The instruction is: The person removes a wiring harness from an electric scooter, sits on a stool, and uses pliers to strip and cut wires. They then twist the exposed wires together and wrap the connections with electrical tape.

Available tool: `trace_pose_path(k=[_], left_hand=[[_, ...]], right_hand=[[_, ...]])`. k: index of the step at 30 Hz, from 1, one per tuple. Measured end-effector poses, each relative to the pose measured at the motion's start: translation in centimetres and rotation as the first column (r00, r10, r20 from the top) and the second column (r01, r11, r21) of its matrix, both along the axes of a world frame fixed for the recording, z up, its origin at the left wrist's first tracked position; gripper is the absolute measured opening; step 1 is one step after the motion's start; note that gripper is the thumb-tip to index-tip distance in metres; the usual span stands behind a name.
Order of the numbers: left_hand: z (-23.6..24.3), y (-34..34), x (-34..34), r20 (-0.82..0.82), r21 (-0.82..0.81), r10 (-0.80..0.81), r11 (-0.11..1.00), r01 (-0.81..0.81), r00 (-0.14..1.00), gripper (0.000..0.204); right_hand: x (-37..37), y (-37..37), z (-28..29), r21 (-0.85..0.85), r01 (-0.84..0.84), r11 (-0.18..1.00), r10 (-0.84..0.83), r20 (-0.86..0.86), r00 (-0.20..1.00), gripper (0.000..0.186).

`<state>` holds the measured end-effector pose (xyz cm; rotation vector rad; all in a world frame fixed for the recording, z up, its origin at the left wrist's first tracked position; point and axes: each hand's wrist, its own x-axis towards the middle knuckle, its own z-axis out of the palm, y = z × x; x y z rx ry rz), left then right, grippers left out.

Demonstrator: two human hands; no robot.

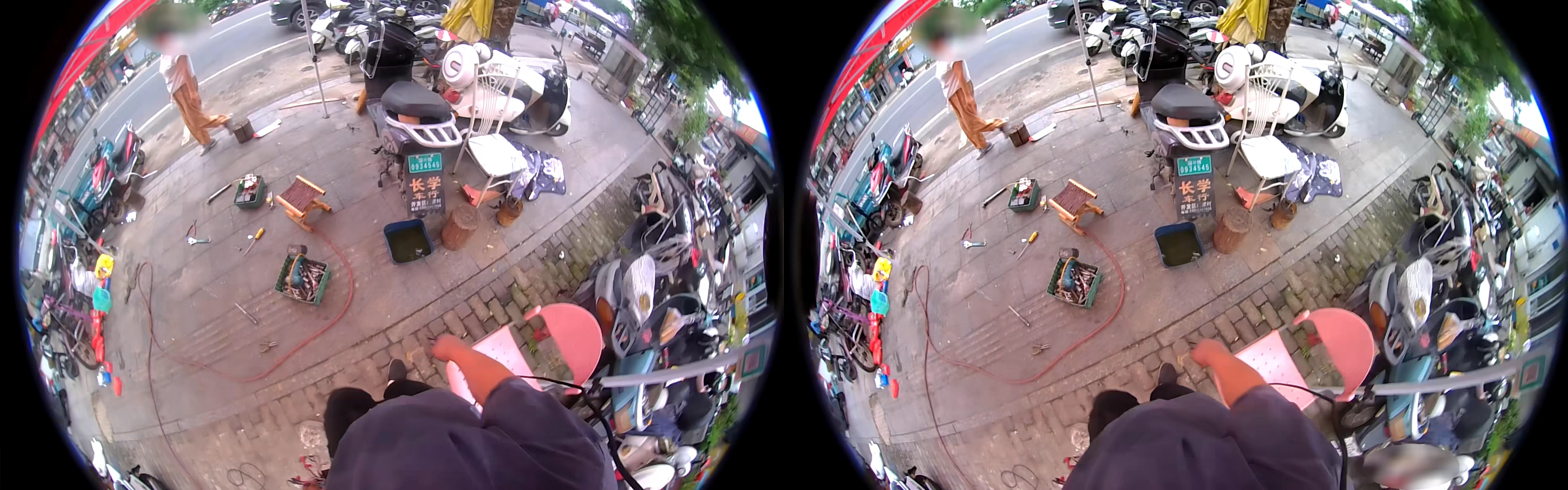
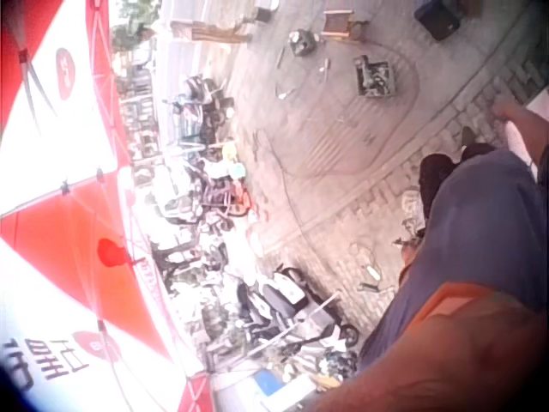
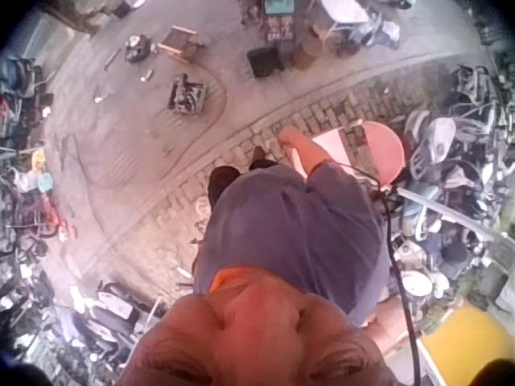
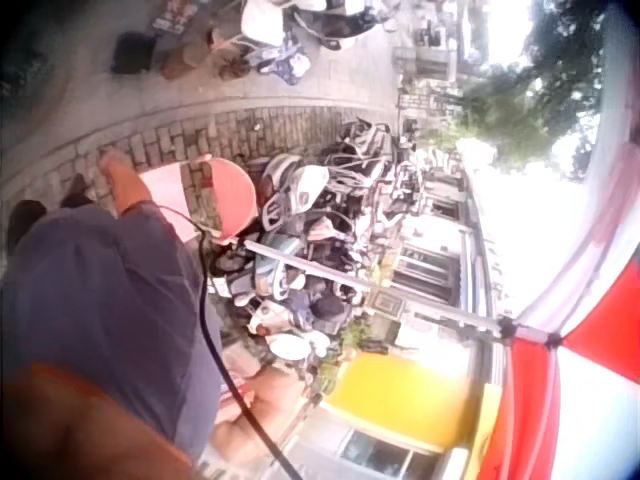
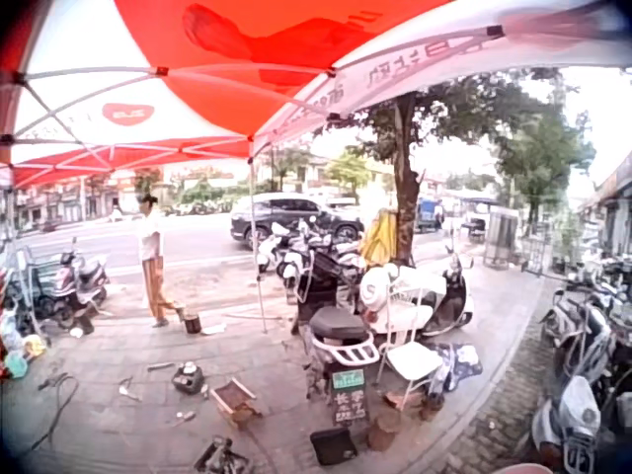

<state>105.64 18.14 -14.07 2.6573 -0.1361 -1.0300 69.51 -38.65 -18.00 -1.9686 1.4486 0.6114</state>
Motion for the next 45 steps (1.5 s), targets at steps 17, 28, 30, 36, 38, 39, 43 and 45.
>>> trace_pose_path(k=[17, 28, 30, 36, 38, 39, 43, 45], left_hand=[[-6.5, -41.0, 38.6, -0.088, -0.431, 0.183, 0.879, -0.202, 0.979, 0.062], [2.8, -63.2, 49.8, -0.114, -0.538, 0.381, 0.753, -0.379, 0.917, 0.035], [1.4, -64.1, 48.5, -0.063, -0.441, 0.422, 0.801, -0.404, 0.905, 0.039], [0.4, -68.9, 40.2, 0.090, -0.064, 0.322, 0.946, -0.317, 0.942, 0.074], [0.9, -73.1, 39.7, 0.073, 0.003, 0.527, 0.849, -0.528, 0.847, 0.070], [0.8, -74.9, 39.2, 0.072, 0.018, 0.602, 0.796, -0.605, 0.795, 0.067], [-0.4, -82.9, 39.9, 0.084, -0.030, 0.761, 0.647, -0.762, 0.643, 0.058], [-0.7, -86.1, 40.2, 0.081, -0.058, 0.803, 0.596, -0.801, 0.591, 0.053]], right_hand=[[27.3, -35.4, 4.7, 0.079, 0.107, 0.991, -0.108, -0.002, 0.994, 0.050], [36.2, -51.3, 2.8, 0.092, 0.225, 0.970, -0.215, -0.112, 0.970, 0.056], [40.6, -56.7, 0.9, 0.106, 0.245, 0.964, -0.235, -0.095, 0.967, 0.055], [52.4, -74.9, -3.3, 0.063, -0.067, 0.996, 0.070, -0.032, 0.997, 0.060], [58.0, -80.2, -1.0, 0.098, -0.272, 0.957, 0.280, -0.087, 0.956, 0.058], [60.7, -83.0, -0.1, 0.159, -0.312, 0.937, 0.329, -0.093, 0.940, 0.058], [71.2, -92.7, 4.3, 0.213, -0.426, 0.879, 0.462, -0.160, 0.872, 0.058], [74.4, -96.2, 4.1, 0.151, -0.473, 0.868, 0.496, -0.205, 0.844, 0.058]])
